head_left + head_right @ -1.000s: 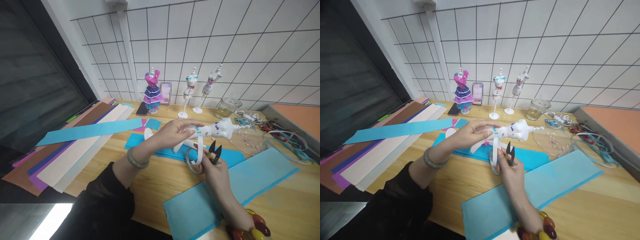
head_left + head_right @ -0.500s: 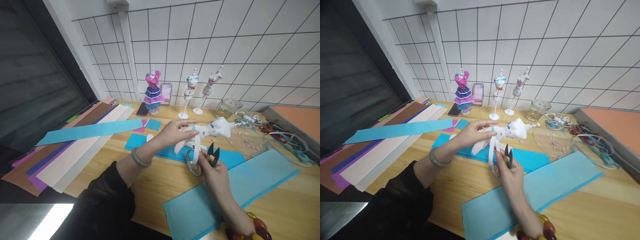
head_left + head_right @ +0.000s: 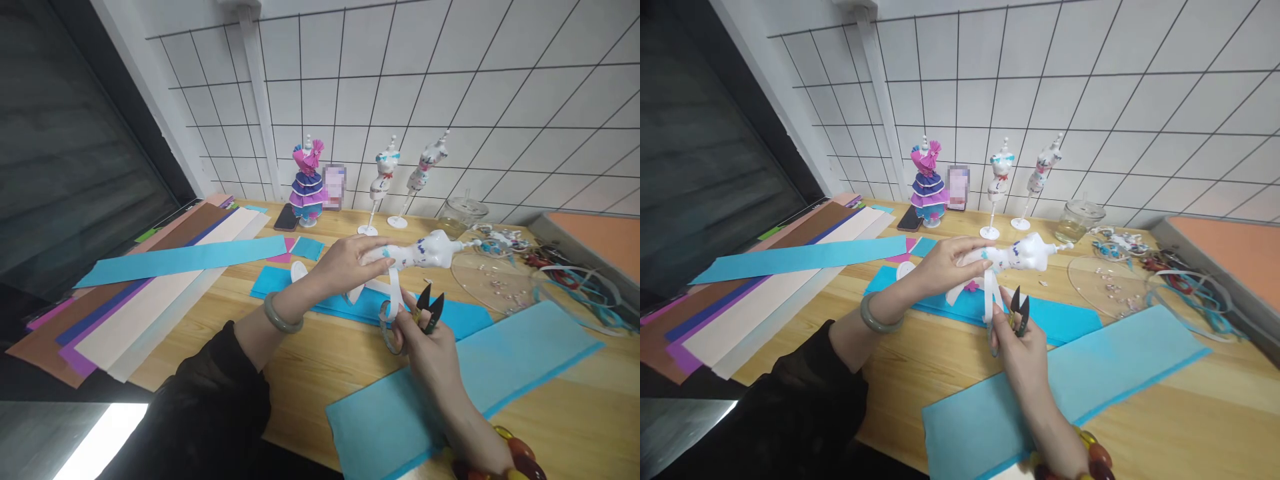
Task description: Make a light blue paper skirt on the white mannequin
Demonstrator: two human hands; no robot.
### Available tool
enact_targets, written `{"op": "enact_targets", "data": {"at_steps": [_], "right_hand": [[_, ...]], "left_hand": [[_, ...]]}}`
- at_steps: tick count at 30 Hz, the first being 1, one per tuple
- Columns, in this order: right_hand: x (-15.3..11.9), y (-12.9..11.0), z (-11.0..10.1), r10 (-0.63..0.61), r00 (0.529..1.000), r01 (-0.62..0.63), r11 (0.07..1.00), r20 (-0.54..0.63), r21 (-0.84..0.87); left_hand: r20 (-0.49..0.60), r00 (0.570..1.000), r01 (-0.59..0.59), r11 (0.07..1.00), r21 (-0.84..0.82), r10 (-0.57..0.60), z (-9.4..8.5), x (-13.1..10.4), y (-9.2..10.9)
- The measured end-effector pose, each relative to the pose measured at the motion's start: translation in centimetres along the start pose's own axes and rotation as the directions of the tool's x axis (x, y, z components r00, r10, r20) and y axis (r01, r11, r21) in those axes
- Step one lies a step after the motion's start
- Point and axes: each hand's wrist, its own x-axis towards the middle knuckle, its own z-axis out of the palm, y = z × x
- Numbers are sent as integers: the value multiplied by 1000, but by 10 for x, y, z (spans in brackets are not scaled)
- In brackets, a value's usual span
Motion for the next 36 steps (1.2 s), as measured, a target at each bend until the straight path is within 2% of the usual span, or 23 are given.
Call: {"op": "enact_targets", "data": {"at_steps": [5,12,16,20,22,24,28,32,36], "right_hand": [[-2,-3,0,1,1000,-1,1000,-21,17],[2,-1,-5,-33,999,33,999,-11,-18],[10,8,-12,15,1000,-14,999,18,-30],[14,4,-14,31,996,-40,993,-81,-110],[10,-2,-15,-28,993,12,991,-118,-135],[5,-6,-14,-148,978,121,977,-148,-174],[-5,-7,-11,-383,919,343,896,-99,-281],[-6,-1,-6,-417,908,395,878,-27,-271],[-6,2,-5,-414,910,398,873,1,-281]], "left_hand": [[28,997,79,995,-54,-78,-4,2,-2],[27,994,110,978,-175,-107,-5,5,-2],[24,997,76,995,-63,-75,-8,2,5],[1,999,-54,987,155,55,-13,-1,12],[12,995,-103,967,233,103,-15,-1,14],[27,990,-140,948,287,138,-15,-2,16],[109,975,-220,899,380,192,-12,-3,19],[209,953,-292,845,448,219,-7,-6,24],[207,951,-303,835,459,231,-6,-8,27]]}}
